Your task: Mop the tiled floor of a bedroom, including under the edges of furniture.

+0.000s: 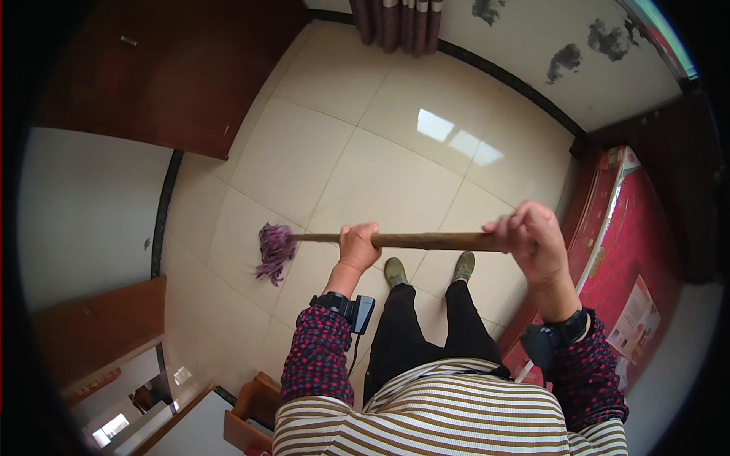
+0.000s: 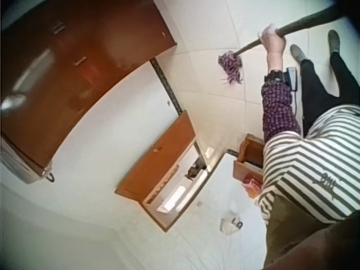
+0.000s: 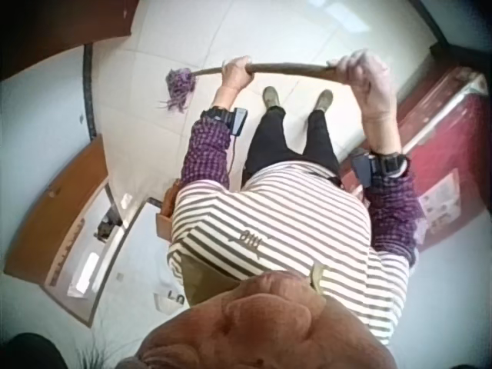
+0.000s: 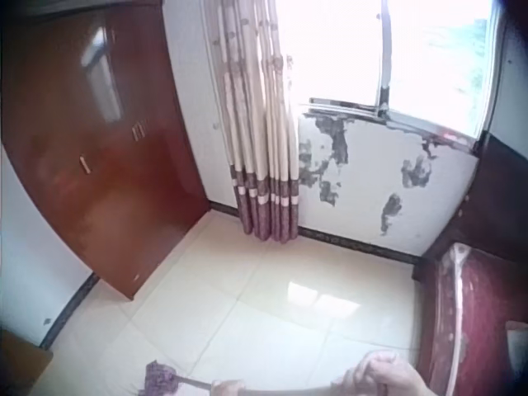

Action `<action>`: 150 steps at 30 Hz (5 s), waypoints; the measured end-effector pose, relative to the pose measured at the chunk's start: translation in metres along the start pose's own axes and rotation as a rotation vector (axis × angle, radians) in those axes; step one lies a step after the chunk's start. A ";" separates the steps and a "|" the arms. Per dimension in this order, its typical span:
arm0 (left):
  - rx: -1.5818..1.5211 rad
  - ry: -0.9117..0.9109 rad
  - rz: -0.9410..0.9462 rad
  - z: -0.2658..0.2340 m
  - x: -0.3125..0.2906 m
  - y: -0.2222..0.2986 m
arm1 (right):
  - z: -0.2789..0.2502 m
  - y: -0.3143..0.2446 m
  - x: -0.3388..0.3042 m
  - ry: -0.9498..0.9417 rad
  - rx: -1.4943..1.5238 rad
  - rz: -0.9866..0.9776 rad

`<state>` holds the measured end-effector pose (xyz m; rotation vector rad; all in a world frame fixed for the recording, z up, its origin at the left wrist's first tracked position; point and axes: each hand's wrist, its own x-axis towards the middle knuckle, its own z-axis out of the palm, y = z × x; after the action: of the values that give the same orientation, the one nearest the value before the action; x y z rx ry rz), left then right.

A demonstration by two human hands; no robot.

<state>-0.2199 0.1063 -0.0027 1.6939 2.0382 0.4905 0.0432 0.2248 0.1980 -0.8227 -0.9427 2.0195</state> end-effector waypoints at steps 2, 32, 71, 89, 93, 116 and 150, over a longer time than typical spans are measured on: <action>0.050 0.136 -0.049 0.023 0.018 0.002 | 0.019 -0.012 0.005 0.009 -0.208 0.079; -0.397 -0.488 0.385 0.224 0.075 0.400 | -0.175 -0.194 -0.192 1.200 -0.981 -0.582; 0.156 -0.995 0.027 0.112 -0.308 0.108 | -0.134 0.135 -0.367 0.242 -1.437 0.614; 0.280 -0.816 0.723 0.273 -0.199 0.377 | -0.217 -0.009 -0.536 0.731 -1.446 0.296; 0.279 -0.750 0.775 0.308 -0.205 0.462 | -0.242 -0.034 -0.588 0.854 -1.416 0.271; -0.413 -0.717 0.635 0.256 -0.288 0.471 | -0.170 -0.103 -0.560 1.338 -1.419 -0.434; -0.033 -1.004 0.284 0.136 -0.450 0.111 | -0.034 0.160 -0.524 0.497 -1.220 0.271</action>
<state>0.0131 -0.3164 -0.0084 1.7014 1.0667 -0.2350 0.2829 -0.2687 0.1706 -2.0440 -1.7980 1.1307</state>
